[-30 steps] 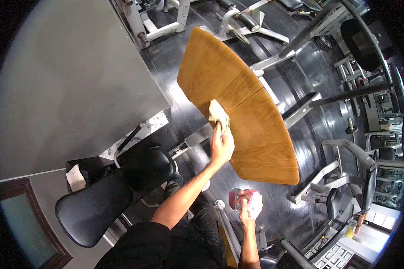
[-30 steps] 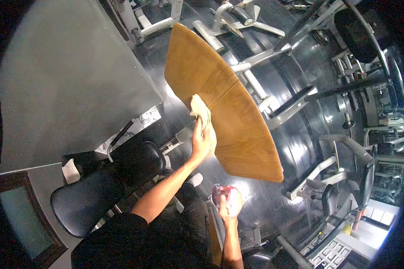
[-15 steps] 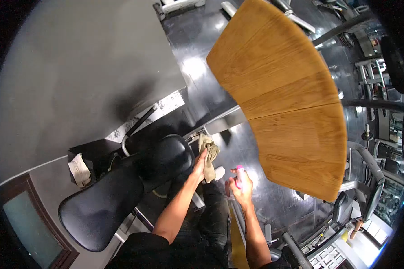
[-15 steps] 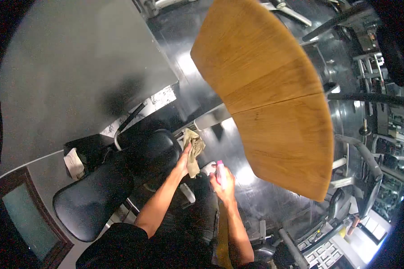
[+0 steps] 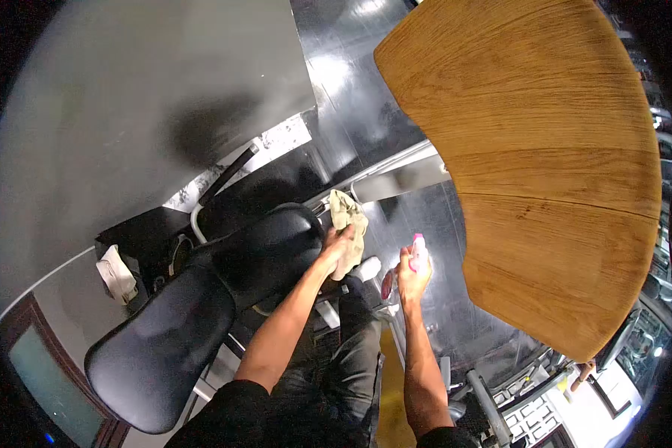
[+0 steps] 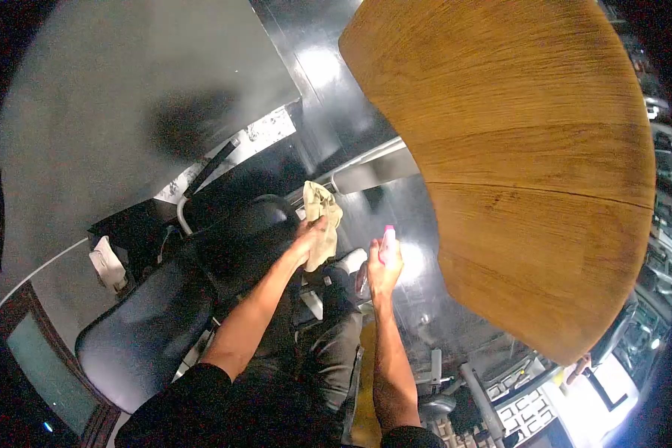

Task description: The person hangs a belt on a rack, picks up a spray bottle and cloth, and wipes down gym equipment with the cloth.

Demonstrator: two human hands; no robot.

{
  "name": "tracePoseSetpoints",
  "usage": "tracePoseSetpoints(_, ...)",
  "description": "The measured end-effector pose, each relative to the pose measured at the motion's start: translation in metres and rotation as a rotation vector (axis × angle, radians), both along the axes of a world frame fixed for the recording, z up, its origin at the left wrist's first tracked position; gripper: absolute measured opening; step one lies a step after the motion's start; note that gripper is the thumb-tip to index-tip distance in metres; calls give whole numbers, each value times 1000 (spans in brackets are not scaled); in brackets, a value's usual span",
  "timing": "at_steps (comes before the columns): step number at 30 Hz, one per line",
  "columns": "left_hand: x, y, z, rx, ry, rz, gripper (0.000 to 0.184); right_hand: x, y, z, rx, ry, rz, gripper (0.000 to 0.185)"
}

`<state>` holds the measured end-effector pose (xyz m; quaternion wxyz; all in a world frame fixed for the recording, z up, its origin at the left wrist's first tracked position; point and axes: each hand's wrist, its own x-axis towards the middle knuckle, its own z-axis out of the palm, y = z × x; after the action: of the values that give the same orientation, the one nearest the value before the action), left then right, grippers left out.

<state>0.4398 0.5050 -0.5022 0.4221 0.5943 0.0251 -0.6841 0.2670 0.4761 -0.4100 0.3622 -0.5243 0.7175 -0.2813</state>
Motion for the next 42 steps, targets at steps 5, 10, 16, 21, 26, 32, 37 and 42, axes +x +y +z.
tracePoseSetpoints(5, -4, -20, -30, -118, -98, -91, 29, 3, -9, -4, 21, 65, -47, 10)
tracePoseSetpoints(10, -19, -57, -38, -110, -227, 27, 22, 4, -13, -16, 40, -33, -113, 10)
tracePoseSetpoints(16, -32, -102, -37, -49, -94, 127, 17, 8, -18, -13, 117, -122, -181, 6)
tracePoseSetpoints(21, -89, -175, -158, -462, -218, 245, 13, -9, -5, -35, 53, -159, -162, 7)
tracePoseSetpoints(26, -98, -219, -29, -994, -1037, -521, 23, -18, 13, -27, 226, -225, -201, 17)
tracePoseSetpoints(32, -87, -178, -60, -789, -1103, -674, 29, -28, 29, -34, 232, -247, -188, 16)
tracePoseSetpoints(37, -80, -111, -91, -614, -1458, -753, 24, -26, 30, -34, 252, -266, -170, 16)
tracePoseSetpoints(42, -96, -133, -77, -45, -965, -425, 23, -15, 21, -18, 245, -330, -225, 15)
